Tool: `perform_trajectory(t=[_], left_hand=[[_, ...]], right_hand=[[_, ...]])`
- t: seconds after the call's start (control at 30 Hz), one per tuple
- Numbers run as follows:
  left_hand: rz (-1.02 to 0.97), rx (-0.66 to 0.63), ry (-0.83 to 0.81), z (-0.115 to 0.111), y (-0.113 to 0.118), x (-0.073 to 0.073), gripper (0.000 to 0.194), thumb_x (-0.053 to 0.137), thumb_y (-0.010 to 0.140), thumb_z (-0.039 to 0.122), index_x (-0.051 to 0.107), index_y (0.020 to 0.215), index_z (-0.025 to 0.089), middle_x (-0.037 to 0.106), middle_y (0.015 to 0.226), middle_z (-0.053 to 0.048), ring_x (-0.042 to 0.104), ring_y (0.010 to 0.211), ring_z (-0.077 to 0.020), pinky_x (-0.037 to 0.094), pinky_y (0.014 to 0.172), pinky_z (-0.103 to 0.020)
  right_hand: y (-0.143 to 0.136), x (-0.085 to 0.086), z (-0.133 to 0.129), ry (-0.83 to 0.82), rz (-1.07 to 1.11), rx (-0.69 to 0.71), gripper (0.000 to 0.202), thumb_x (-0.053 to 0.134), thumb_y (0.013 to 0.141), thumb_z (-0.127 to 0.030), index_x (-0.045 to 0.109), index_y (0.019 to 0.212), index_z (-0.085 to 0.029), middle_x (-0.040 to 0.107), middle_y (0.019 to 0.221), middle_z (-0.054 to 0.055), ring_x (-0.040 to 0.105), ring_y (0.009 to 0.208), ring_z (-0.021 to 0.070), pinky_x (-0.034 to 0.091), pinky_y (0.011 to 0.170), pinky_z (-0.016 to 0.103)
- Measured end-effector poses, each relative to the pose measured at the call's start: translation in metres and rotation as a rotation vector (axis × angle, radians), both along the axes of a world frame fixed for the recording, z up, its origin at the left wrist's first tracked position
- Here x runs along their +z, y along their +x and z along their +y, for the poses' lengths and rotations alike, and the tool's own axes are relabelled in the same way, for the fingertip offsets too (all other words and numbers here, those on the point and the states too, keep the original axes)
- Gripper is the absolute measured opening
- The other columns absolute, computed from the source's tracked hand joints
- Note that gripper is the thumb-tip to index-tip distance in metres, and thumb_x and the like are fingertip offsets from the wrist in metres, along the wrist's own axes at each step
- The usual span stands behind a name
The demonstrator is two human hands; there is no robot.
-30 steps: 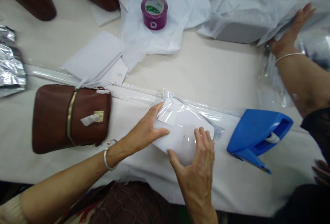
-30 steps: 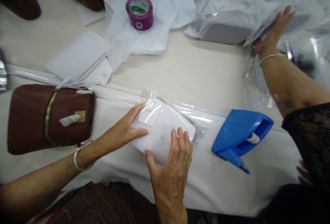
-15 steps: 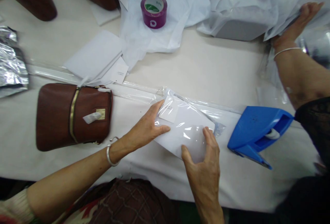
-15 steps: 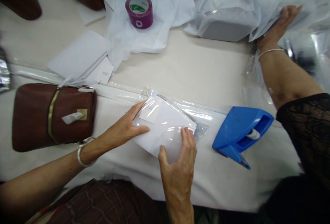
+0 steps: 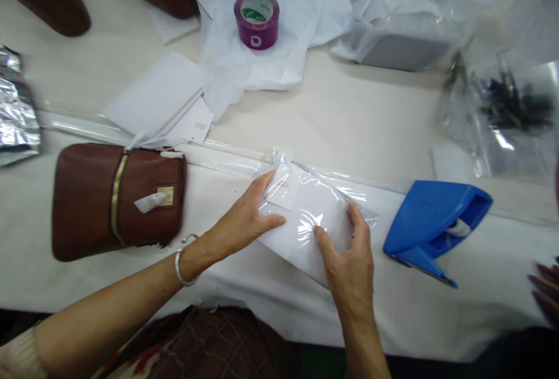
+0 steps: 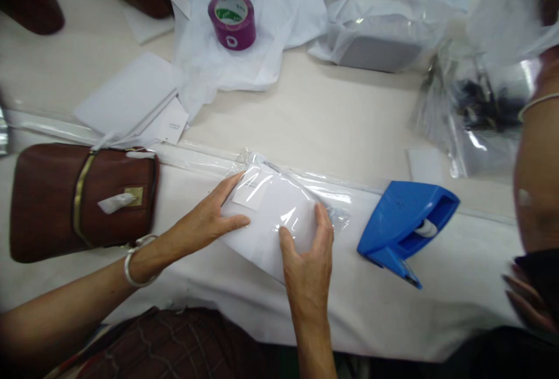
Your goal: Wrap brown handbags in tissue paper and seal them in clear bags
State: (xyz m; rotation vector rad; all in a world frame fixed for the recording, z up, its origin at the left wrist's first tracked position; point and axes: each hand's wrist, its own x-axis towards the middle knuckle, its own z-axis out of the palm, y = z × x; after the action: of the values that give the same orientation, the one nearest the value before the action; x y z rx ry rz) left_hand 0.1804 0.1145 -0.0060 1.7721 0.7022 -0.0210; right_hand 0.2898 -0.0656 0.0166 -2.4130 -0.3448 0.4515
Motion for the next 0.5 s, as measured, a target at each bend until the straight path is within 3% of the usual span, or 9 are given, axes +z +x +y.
perform_trajectory(t=[0.2,0.5], left_hand=[[0.0,0.004,0.003,0.0,0.0,0.0,0.084,0.071,0.078,0.025,0.029,0.15,0.024,0.034,0.155,-0.009,0.032,0.143,-0.0296,0.022,0.122,-0.05],[-0.037,0.013,0.012,-0.002,0.0,-0.003,0.082,0.071,0.078,0.025,0.029,0.149,0.023,0.035,0.154,-0.011,0.032,0.143,-0.0293,0.022,0.121,-0.052]], right_hand=[[0.005,0.005,0.007,-0.006,0.091,-0.049,0.08,0.067,0.073,-0.046,0.043,0.143,-0.014,0.047,0.146,0.015,0.042,0.136,0.0318,0.031,0.115,0.051],[-0.001,-0.006,0.009,-0.017,-0.041,0.032,0.088,0.074,0.071,-0.05,0.039,0.145,-0.016,0.046,0.146,0.017,0.041,0.135,0.0339,0.032,0.112,0.056]])
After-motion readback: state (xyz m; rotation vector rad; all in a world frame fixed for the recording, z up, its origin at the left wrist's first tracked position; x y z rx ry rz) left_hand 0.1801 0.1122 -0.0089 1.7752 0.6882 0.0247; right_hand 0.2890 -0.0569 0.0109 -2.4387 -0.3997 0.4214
